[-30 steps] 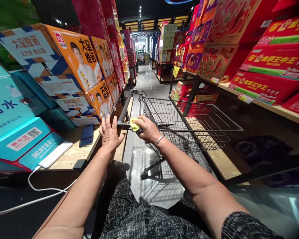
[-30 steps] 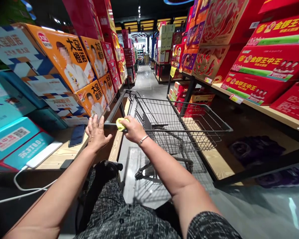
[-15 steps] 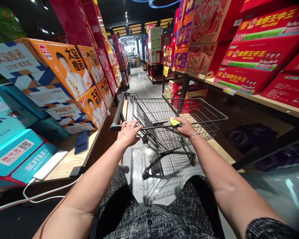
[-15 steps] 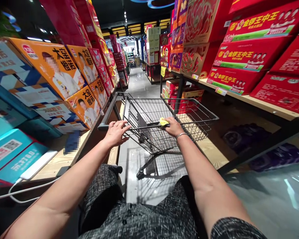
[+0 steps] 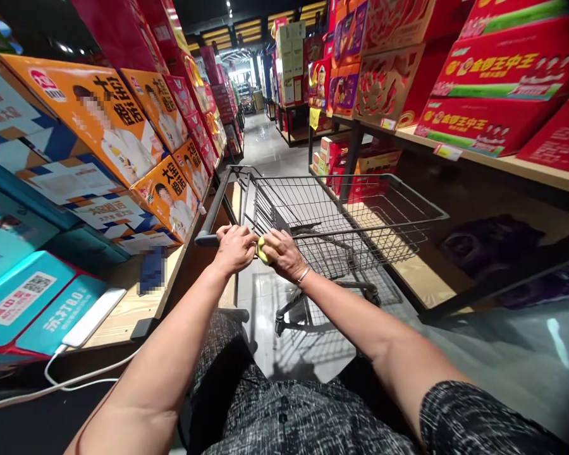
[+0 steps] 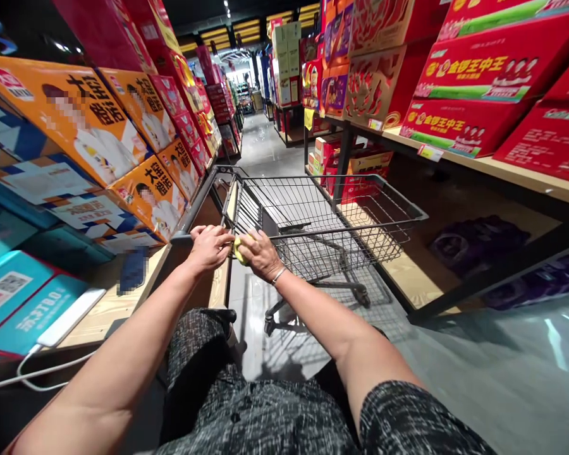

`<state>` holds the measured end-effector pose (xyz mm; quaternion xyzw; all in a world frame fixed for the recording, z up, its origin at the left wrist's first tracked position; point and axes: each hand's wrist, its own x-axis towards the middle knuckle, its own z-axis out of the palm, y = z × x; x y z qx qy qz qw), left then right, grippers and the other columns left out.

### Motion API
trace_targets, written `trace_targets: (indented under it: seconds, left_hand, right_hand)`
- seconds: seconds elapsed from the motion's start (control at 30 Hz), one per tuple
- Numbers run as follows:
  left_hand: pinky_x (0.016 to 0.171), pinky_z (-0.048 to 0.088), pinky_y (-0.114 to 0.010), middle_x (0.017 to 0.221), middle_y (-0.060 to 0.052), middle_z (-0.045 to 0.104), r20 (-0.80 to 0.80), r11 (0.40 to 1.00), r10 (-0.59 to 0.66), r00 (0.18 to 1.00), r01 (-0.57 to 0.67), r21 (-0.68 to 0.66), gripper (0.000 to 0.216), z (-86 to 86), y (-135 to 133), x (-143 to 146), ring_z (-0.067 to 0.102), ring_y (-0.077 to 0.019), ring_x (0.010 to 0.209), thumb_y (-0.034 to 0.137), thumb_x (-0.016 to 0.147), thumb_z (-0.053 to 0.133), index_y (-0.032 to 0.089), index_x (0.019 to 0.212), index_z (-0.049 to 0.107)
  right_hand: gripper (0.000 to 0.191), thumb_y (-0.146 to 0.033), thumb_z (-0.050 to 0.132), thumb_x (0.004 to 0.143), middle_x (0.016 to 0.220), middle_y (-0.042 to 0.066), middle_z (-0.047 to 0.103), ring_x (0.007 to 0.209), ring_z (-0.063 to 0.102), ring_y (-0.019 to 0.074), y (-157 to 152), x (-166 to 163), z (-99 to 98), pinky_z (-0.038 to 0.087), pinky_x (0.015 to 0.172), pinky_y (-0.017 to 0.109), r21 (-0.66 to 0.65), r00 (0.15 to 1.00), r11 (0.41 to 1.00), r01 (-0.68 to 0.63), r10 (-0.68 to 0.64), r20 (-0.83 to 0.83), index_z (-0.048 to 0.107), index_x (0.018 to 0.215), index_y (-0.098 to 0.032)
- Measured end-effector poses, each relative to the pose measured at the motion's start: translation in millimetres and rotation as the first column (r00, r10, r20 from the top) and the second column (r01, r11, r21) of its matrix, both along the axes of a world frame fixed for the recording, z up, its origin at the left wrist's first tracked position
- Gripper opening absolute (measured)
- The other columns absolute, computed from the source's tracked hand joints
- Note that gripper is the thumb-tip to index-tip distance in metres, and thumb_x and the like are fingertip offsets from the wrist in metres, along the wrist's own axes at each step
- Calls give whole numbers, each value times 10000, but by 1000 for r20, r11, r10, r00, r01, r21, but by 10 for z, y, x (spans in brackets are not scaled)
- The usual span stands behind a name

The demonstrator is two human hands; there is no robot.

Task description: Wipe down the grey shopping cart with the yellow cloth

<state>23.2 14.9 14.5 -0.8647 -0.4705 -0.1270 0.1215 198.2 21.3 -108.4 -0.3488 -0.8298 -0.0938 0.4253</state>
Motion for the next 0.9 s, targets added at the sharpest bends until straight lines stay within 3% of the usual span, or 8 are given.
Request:
trace_targets:
  seconds: [0.1,0.23,0.37,0.5,0.6,0.73,0.8,0.9]
  left_hand:
    - [1000,261,-496,922,-45,654,43,1000,-17,999,17,20,210,-12,-45,-86,567,-251,979,302,857,565,275,950,751]
    - [1009,257,-494,918,-40,655,61,999,-40,997,39,30,201,-23,-103,-131,567,-250,963,368,848,602,274,952,747]
    - [1013,260,-492,914,-35,665,65,998,-42,997,40,39,192,-36,-115,-146,575,-244,950,367,860,593,275,941,741]
    - [1022,269,-495,896,-34,670,75,999,-20,997,17,43,200,-54,-97,-166,579,-245,944,387,884,571,280,910,739]
    - [1041,269,-513,903,-43,667,58,998,27,998,-31,56,211,-54,-111,-105,577,-256,960,395,897,564,265,869,729]
    - [1131,180,-557,1079,-80,669,15,995,49,999,-50,84,180,-52,-160,184,546,-299,1142,366,878,597,223,931,693]
    - [1161,158,-543,1218,-93,644,9,999,-16,1000,16,49,283,-83,-156,374,513,-298,1237,325,874,593,210,1126,652]
    - [1135,282,-444,1369,-120,576,-42,993,-94,995,91,-74,501,-184,-102,595,490,-280,1299,269,864,573,166,1352,525]
  right_hand:
    - [365,-143,516,943,1451,0,552,1440,378,204,-7,209,-490,279,1205,512,-48,973,991,-125,132,189,617,1251,-310]
    - [418,-182,495,966,1465,2,550,1409,441,167,-123,659,-1152,325,1205,403,-344,874,912,-225,345,342,570,1359,-303]
    - [395,-187,499,940,1404,28,606,1394,462,165,-258,1039,-1481,315,1209,370,-565,811,808,-165,437,389,643,1300,-260]
    - [327,-197,521,927,1320,10,665,1299,547,157,-296,1108,-1262,420,1126,352,-570,852,812,-125,382,357,720,1167,-296]
    - [337,-210,491,969,1395,-22,608,1353,483,182,-229,1012,-725,397,1142,445,-480,899,864,-156,326,294,692,1195,-359]
    - [316,-239,562,959,1345,-20,638,1366,464,216,-122,910,-36,358,1181,492,-227,988,966,-124,141,61,685,1210,-388]
    - [314,-245,589,947,1329,-32,649,1350,486,212,-120,898,38,342,1197,477,-209,994,974,-90,100,37,691,1198,-406]
    - [322,-212,629,917,1291,-57,676,1274,556,188,-189,939,-241,380,1167,443,-246,991,967,-60,87,99,712,1137,-432]
